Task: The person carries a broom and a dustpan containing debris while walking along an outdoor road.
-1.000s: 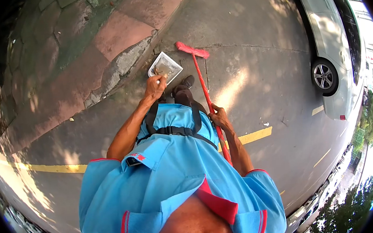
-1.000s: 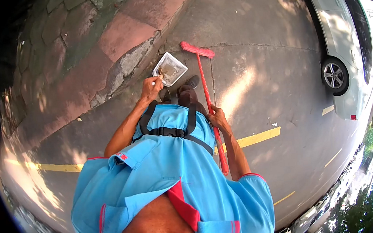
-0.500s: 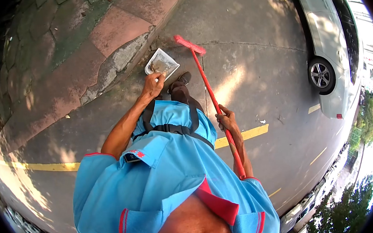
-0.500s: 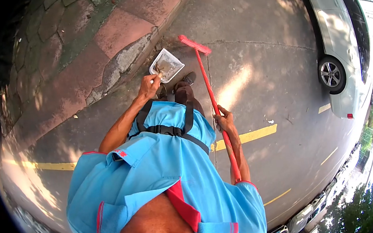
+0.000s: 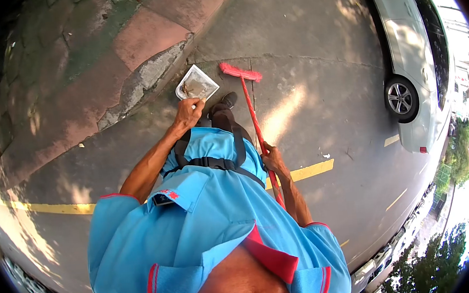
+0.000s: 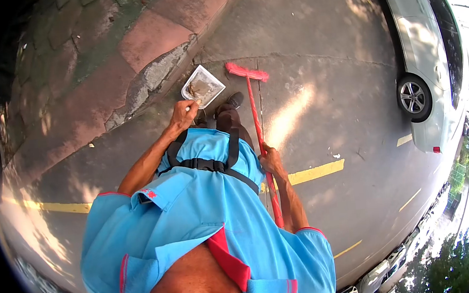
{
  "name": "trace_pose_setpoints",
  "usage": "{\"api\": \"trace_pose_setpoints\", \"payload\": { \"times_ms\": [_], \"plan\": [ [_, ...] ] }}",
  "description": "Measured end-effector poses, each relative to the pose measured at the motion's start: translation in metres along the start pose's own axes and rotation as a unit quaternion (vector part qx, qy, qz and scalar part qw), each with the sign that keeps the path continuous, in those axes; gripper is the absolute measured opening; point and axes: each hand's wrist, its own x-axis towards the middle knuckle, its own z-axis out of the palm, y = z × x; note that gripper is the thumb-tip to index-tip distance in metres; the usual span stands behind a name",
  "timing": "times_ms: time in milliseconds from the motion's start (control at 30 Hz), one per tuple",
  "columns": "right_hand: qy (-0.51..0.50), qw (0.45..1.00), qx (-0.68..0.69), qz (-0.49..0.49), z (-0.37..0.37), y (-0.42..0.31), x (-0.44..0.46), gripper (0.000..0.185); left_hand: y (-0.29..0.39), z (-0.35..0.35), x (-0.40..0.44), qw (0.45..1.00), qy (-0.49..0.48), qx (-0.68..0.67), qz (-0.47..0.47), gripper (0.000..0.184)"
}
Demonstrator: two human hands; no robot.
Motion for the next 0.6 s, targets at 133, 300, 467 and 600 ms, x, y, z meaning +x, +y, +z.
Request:
{"api": "trace_pose_setpoints", "payload": {
  "times_ms": [133,300,467,600],
  "plan": [
    [-0.032,0.993,-0.041,-0.108,0.010,0.019,-0.019,0.059,-0.002,0.002,0.000,1.000,0.008,-0.004,-0.003,0.035],
    [-0.114,0.977,0.168,0.063,-0.012,-0.013,-0.054,0.060,-0.004,-0.003,0.001,0.999,0.007,-0.032,-0.019,0.037],
    [-0.035,0.981,0.189,0.037,-0.021,-0.016,-0.026,0.063,-0.016,-0.004,-0.002,0.999,0.021,-0.034,-0.022,0.038],
    [-0.009,0.986,0.166,0.015,-0.023,-0.029,0.023,0.064,-0.005,-0.006,-0.004,0.998,0.022,-0.035,-0.039,0.038]
  ]
}}
